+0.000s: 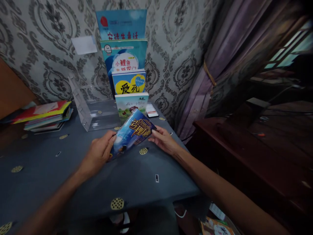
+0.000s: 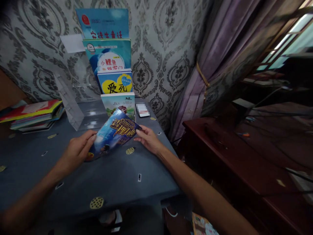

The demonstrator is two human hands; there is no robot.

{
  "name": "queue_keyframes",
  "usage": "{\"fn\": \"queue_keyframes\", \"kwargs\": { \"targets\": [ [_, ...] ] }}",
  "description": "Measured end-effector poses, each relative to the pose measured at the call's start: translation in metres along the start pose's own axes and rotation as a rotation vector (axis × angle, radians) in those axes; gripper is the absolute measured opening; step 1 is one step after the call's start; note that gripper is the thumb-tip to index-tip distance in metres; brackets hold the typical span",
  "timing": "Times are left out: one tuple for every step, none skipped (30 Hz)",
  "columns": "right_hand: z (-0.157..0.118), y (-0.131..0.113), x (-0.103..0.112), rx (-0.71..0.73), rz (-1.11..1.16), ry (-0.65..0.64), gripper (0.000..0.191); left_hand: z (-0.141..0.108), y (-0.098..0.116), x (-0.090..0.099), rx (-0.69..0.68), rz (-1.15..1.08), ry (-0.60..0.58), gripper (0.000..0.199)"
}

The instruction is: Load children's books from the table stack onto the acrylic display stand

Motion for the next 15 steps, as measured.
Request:
{"fn": "queue_keyframes", "kwargs": {
  "targets": [
    [-0.001, 0.001, -0.001, -0.01, -0.001, -0.009, 0.037, 0.0, 0.0, 0.0, 0.0, -0.017, 0.018, 0.037],
    [-0.001, 0.002, -0.003, -0.022, -0.001, -0.022, 0.036, 0.001, -0.001, 0.001, -0.002, -0.034, 0.039, 0.037],
    [-0.002, 0.002, -0.005, -0.035, -0.001, -0.041, 0.035, 0.001, -0.002, 0.001, -0.002, -0.056, 0.062, 0.037],
    [-0.003, 0.002, -0.006, -0.05, -0.003, -0.064, 0.035, 0.002, -0.004, 0.001, 0.006, -0.089, 0.085, 0.037],
    [-0.004, 0.002, -0.008, -0.064, -0.009, -0.089, 0.036, 0.002, -0.006, -0.001, 0.026, -0.138, 0.104, 0.037],
    [-0.005, 0.002, -0.009, -0.077, -0.017, -0.112, 0.037, 0.003, -0.009, -0.004, 0.06, -0.209, 0.111, 0.037],
    [-0.006, 0.001, -0.01, -0.087, -0.026, -0.128, 0.038, 0.003, -0.012, -0.009, 0.11, -0.301, 0.116, 0.038],
    [-0.007, 0.0, -0.011, -0.097, -0.036, -0.138, 0.039, 0.003, -0.016, -0.015, 0.173, -0.412, 0.119, 0.039],
    [-0.008, -0.001, -0.012, -0.108, -0.049, -0.142, 0.039, 0.003, -0.02, -0.023, 0.244, -0.53, 0.118, 0.041],
    [-0.009, -0.002, -0.012, -0.118, -0.063, -0.141, 0.04, 0.002, -0.025, -0.031, 0.318, -0.646, 0.134, 0.043],
    [-0.009, -0.003, -0.012, -0.127, -0.078, -0.137, 0.04, 0.001, -0.03, -0.04, 0.382, -0.738, 0.146, 0.046],
    [-0.008, -0.002, -0.011, -0.136, -0.097, -0.134, 0.04, 0.0, -0.036, -0.047, 0.433, -0.801, 0.149, 0.049],
    [-0.008, -0.001, -0.011, -0.144, -0.118, -0.13, 0.041, -0.002, -0.041, -0.054, 0.476, -0.833, 0.129, 0.052],
    [-0.007, 0.0, -0.01, -0.155, -0.143, -0.126, 0.042, -0.003, -0.047, -0.058, 0.511, -0.836, 0.079, 0.055],
    [-0.006, 0.002, -0.009, -0.166, -0.168, -0.12, 0.044, -0.004, -0.052, -0.061, 0.537, -0.812, 0.007, 0.057]
  ]
}}
Point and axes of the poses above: each hand's wrist, its own z-axis towards the middle knuckle, its own x-axis out of the back of the hand, y = z × x, the point moved 1 cm from there along z, towards the middle knuckle
